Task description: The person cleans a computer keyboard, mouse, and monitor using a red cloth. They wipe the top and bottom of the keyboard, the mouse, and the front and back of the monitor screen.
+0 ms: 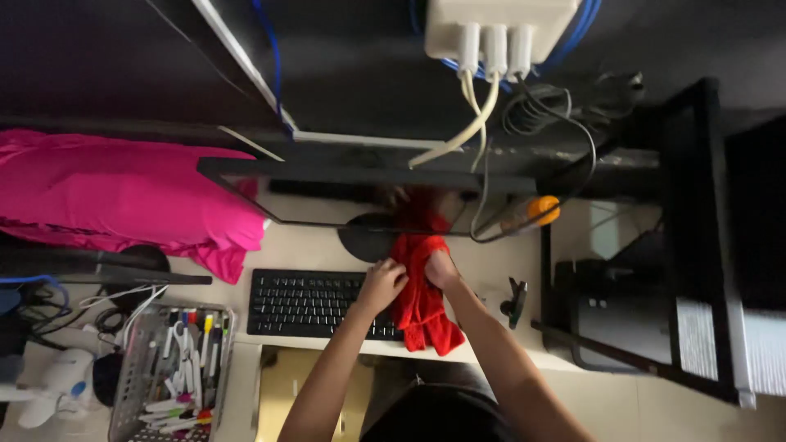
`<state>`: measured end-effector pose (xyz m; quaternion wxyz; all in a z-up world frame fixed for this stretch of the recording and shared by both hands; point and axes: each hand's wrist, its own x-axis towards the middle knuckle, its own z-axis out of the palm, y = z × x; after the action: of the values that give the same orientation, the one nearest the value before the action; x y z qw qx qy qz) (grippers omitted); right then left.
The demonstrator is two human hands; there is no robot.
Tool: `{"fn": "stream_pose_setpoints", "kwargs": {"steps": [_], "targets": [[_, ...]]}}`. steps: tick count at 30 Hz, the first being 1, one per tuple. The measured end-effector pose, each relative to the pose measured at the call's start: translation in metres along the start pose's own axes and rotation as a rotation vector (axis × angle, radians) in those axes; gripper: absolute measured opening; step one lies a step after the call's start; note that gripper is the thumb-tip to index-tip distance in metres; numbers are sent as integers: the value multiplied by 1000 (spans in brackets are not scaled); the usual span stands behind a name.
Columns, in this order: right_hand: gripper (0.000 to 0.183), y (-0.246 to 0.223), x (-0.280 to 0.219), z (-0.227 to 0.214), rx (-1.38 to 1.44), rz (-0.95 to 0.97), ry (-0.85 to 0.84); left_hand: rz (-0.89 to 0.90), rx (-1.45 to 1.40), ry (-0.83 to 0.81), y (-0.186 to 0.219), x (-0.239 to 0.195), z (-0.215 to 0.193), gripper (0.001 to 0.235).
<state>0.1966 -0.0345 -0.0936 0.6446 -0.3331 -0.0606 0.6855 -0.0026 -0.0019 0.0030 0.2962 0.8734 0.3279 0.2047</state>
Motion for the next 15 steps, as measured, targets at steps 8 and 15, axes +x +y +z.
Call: {"fn": "stream_pose_setpoints", "kwargs": {"steps": [8, 15], "targets": [[26, 7, 41, -24, -31, 74, -22, 3, 47, -95, -4, -3, -9, 22], [21, -8, -14, 69, -232, -15, 87, -378, -296, 268, -72, 14, 56, 26]]}}
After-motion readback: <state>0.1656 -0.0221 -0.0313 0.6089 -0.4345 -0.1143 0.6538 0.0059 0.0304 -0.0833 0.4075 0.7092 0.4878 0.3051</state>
